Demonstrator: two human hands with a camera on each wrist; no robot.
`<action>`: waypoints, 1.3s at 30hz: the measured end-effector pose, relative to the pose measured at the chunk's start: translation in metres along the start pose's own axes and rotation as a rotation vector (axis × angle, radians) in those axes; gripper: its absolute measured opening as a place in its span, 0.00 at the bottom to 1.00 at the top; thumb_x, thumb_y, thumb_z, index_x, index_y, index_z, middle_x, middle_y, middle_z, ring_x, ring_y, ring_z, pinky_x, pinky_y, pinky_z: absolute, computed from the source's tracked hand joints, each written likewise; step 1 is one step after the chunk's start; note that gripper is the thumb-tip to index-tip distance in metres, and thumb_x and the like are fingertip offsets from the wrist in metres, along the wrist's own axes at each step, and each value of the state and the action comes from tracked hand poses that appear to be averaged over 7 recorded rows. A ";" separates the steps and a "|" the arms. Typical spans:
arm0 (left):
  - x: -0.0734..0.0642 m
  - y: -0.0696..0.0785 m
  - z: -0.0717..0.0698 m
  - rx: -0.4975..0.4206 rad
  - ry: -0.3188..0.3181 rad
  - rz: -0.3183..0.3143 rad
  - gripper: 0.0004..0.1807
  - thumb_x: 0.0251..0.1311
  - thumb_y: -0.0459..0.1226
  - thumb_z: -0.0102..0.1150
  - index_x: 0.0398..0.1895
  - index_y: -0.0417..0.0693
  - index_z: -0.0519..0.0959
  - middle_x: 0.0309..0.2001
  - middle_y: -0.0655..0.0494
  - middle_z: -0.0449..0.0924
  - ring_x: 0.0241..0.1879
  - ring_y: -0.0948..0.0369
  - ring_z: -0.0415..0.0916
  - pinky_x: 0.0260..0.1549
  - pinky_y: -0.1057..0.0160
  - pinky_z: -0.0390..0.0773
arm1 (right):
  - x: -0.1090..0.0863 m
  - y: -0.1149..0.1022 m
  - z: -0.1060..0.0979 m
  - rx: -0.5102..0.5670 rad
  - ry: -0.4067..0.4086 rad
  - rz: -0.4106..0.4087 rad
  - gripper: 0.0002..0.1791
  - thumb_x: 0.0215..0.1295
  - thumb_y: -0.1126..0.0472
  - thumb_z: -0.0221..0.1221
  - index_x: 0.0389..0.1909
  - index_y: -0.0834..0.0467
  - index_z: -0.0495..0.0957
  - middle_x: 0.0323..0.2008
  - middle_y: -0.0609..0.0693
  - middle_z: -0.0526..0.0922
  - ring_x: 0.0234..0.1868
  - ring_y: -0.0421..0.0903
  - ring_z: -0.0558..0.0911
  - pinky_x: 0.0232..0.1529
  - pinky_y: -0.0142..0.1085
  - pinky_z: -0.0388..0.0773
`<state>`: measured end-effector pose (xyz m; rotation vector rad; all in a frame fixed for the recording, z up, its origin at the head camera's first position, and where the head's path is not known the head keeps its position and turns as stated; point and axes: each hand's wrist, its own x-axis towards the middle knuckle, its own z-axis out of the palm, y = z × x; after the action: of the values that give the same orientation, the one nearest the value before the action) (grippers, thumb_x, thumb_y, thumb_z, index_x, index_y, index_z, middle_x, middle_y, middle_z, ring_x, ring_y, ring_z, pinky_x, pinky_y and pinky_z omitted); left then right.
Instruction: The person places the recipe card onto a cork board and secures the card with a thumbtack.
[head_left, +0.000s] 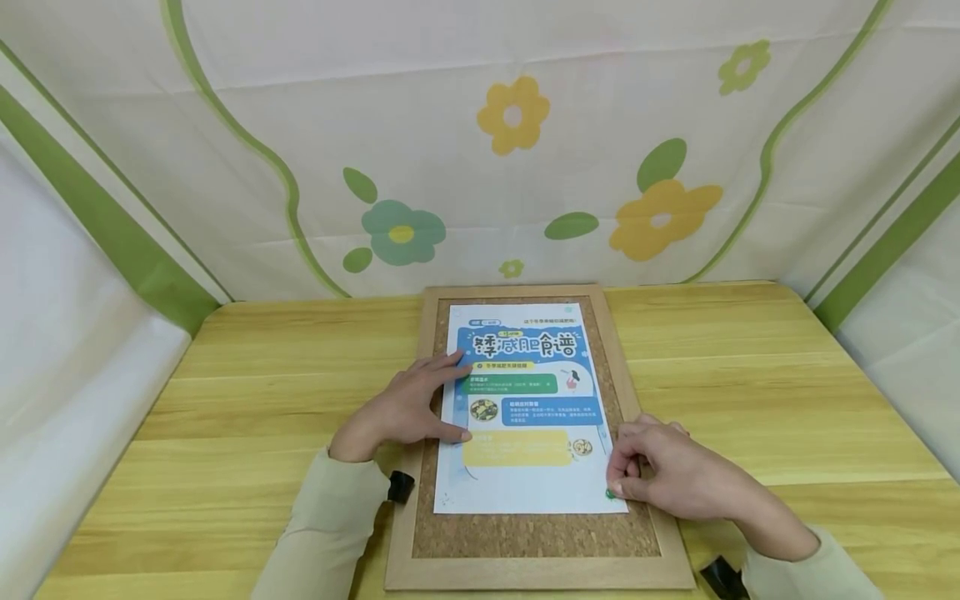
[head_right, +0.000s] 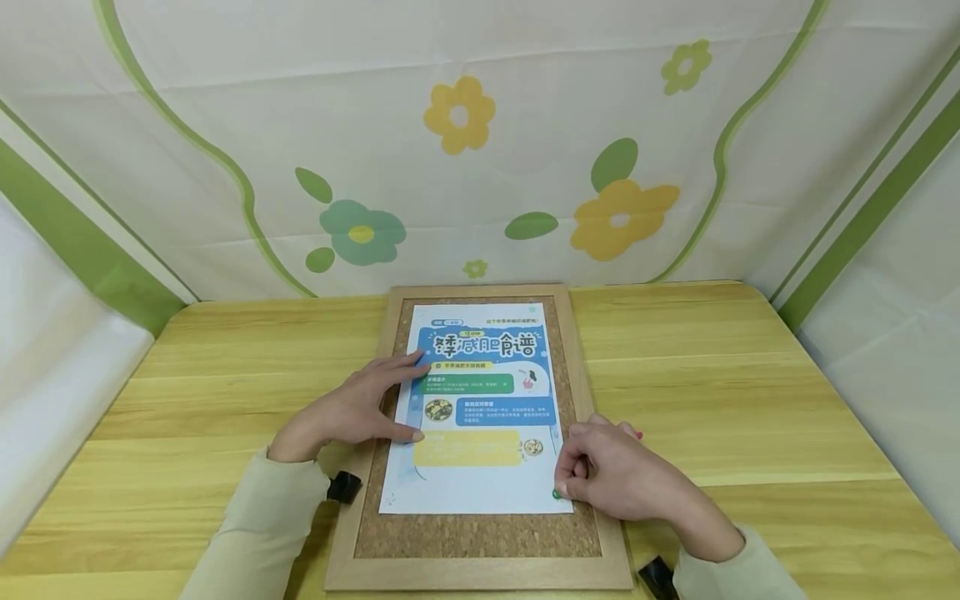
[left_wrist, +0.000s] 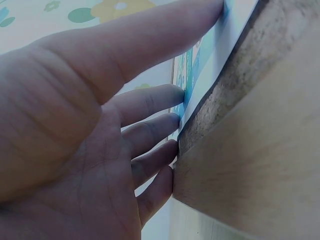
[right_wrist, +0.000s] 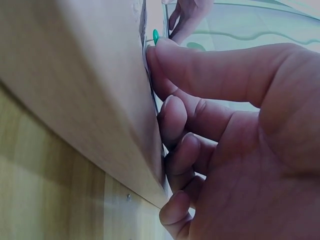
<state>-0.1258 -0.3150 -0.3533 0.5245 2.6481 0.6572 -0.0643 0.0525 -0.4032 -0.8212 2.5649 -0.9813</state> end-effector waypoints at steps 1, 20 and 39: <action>0.000 0.000 0.000 0.001 0.000 0.000 0.51 0.58 0.47 0.81 0.82 0.45 0.67 0.87 0.46 0.53 0.87 0.38 0.47 0.79 0.26 0.50 | 0.000 0.000 0.000 -0.001 0.000 -0.002 0.11 0.67 0.49 0.72 0.27 0.37 0.80 0.29 0.32 0.71 0.39 0.32 0.67 0.47 0.38 0.55; 0.001 -0.001 0.000 0.006 -0.004 -0.006 0.51 0.58 0.48 0.81 0.83 0.47 0.67 0.88 0.48 0.53 0.87 0.39 0.46 0.79 0.26 0.50 | 0.001 0.001 -0.001 0.059 -0.029 0.001 0.11 0.67 0.51 0.73 0.28 0.40 0.81 0.30 0.35 0.72 0.38 0.34 0.68 0.38 0.31 0.64; 0.000 0.001 0.001 0.002 0.003 -0.012 0.51 0.57 0.46 0.82 0.82 0.47 0.68 0.87 0.48 0.54 0.87 0.39 0.48 0.80 0.27 0.50 | 0.001 0.001 0.001 0.043 -0.007 -0.002 0.11 0.66 0.53 0.74 0.29 0.41 0.80 0.31 0.35 0.72 0.39 0.33 0.68 0.38 0.30 0.66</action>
<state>-0.1255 -0.3137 -0.3535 0.5077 2.6533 0.6526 -0.0649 0.0522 -0.4047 -0.8139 2.5282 -1.0281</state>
